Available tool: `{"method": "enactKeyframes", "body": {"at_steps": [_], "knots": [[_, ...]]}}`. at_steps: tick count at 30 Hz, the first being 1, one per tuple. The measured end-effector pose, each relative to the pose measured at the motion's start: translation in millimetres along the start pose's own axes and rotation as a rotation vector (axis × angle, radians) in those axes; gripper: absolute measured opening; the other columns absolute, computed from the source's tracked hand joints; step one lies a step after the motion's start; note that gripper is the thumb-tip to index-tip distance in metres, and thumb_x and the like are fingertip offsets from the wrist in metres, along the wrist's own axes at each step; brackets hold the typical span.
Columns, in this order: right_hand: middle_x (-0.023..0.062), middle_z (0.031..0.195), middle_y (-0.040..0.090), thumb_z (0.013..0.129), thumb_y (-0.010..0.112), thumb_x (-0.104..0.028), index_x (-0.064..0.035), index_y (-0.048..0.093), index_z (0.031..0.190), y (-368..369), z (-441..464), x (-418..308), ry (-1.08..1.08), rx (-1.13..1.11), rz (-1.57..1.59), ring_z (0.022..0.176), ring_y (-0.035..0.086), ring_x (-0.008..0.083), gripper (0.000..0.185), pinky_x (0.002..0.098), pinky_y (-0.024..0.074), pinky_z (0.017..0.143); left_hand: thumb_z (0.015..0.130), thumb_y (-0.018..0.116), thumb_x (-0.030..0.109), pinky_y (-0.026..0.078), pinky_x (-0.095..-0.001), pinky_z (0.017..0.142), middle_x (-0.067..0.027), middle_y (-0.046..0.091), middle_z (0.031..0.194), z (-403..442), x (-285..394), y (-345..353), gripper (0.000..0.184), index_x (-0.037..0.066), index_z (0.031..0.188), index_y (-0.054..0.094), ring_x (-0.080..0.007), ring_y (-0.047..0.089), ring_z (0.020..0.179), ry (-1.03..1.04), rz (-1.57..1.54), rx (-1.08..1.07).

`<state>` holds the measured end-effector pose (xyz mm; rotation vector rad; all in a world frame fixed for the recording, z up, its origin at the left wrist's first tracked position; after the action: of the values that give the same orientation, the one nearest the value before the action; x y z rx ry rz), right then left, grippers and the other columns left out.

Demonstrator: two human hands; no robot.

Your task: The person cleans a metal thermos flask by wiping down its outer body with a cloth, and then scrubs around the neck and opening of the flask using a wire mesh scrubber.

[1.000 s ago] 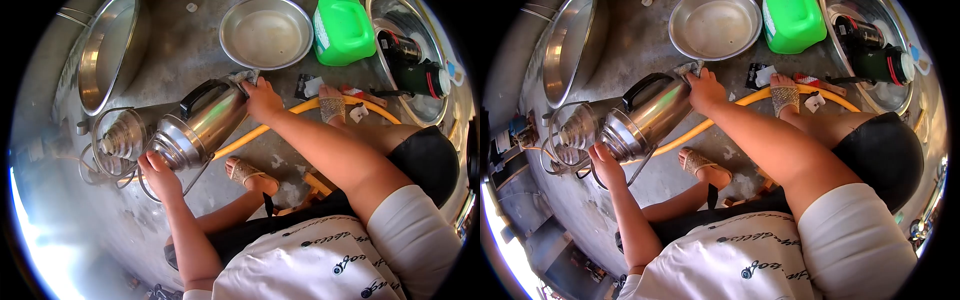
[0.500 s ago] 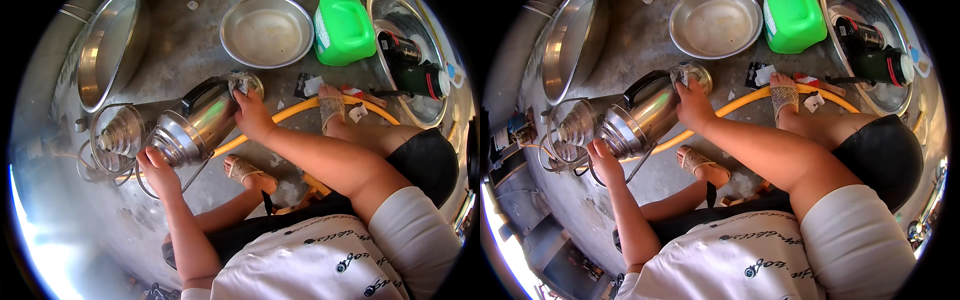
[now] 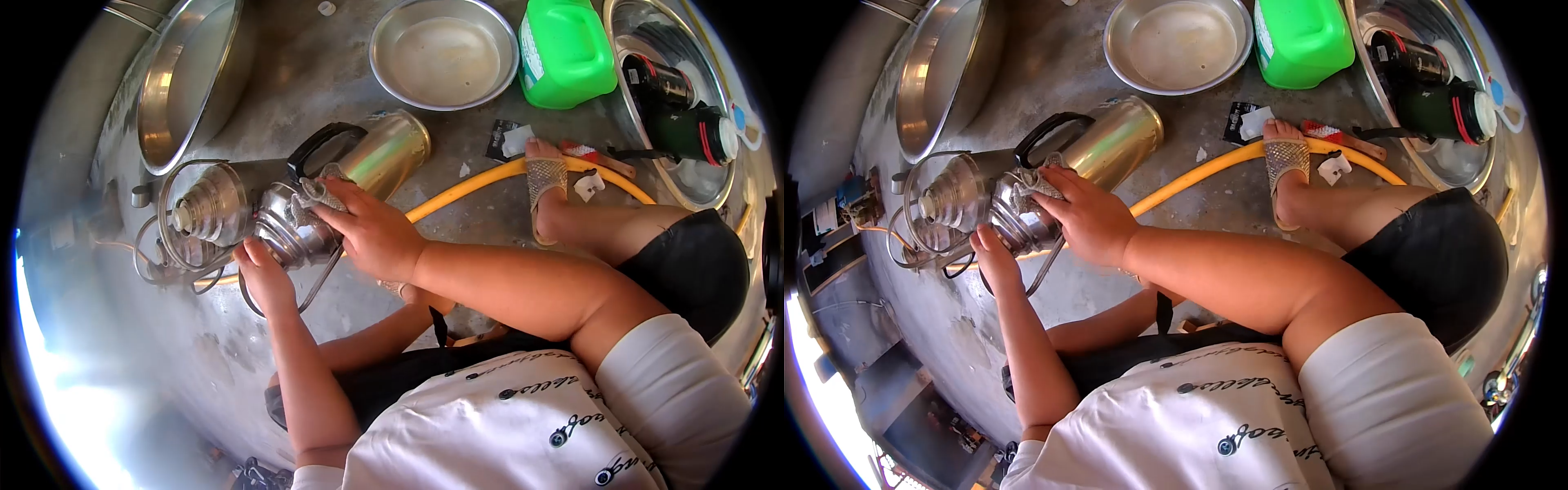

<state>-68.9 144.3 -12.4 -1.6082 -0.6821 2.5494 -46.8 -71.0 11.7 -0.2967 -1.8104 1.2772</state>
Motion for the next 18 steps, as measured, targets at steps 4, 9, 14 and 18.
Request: {"method": "enactKeyframes", "body": {"at_steps": [4,9,14,18], "knots": [[0.0245,0.13,0.046,0.077,0.056,0.0,-0.0022,0.046,0.133,-16.3,-0.3,75.1,0.302,-0.068,-0.199,0.12,0.047,0.0415,0.057,0.0451,0.0496,0.09,0.1,0.034,0.04,0.041,-0.044,0.091,-0.0265,0.058,0.116,-7.6,10.8,-4.1,0.05,-0.003,0.122,0.049,-0.0416,0.054,0.106,0.026,0.007,0.039],[0.0279,0.135,0.044,0.078,0.055,-0.004,-0.0033,0.052,0.127,7.2,-19.7,17.9,-0.034,-0.053,-0.127,0.132,0.039,0.0421,0.049,0.0442,0.044,0.101,0.099,0.035,0.04,0.04,-0.0465,0.089,-0.0275,0.058,0.111,-5.8,18.8,-1.9,0.049,-0.005,0.113,0.05,-0.0439,0.054,0.1,0.028,0.013,-0.005],[0.027,0.135,0.045,0.079,0.055,-0.004,-0.0035,0.055,0.124,-8.2,-25.3,53.5,0.083,-0.055,-0.269,0.131,0.041,0.0414,0.046,0.0434,0.0452,0.1,0.1,0.033,0.043,0.04,-0.0441,0.091,-0.027,0.058,0.114,-2.5,-2.4,0.3,0.053,-0.004,0.121,0.049,-0.0432,0.054,0.104,-0.009,-0.06,0.016],[0.0255,0.137,0.044,0.08,0.055,-0.007,-0.0051,0.056,0.122,8.9,-23.1,21.1,-0.026,-0.085,-0.196,0.132,0.04,0.04,0.042,0.0427,0.0415,0.104,0.1,0.031,0.045,0.04,-0.0428,0.093,-0.0263,0.058,0.118,0.5,-0.5,1.1,0.057,-0.003,0.125,0.047,-0.0421,0.054,0.107,-0.011,-0.024,-0.025]]}}
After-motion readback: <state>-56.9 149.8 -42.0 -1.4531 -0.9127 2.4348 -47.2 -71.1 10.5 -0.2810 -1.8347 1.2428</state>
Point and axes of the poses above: each hand's wrist, its own z-axis towards the middle knuckle, its own y-axis out of the palm, x = y × z, the point moved 7 cm from there along z, towards the middle knuckle
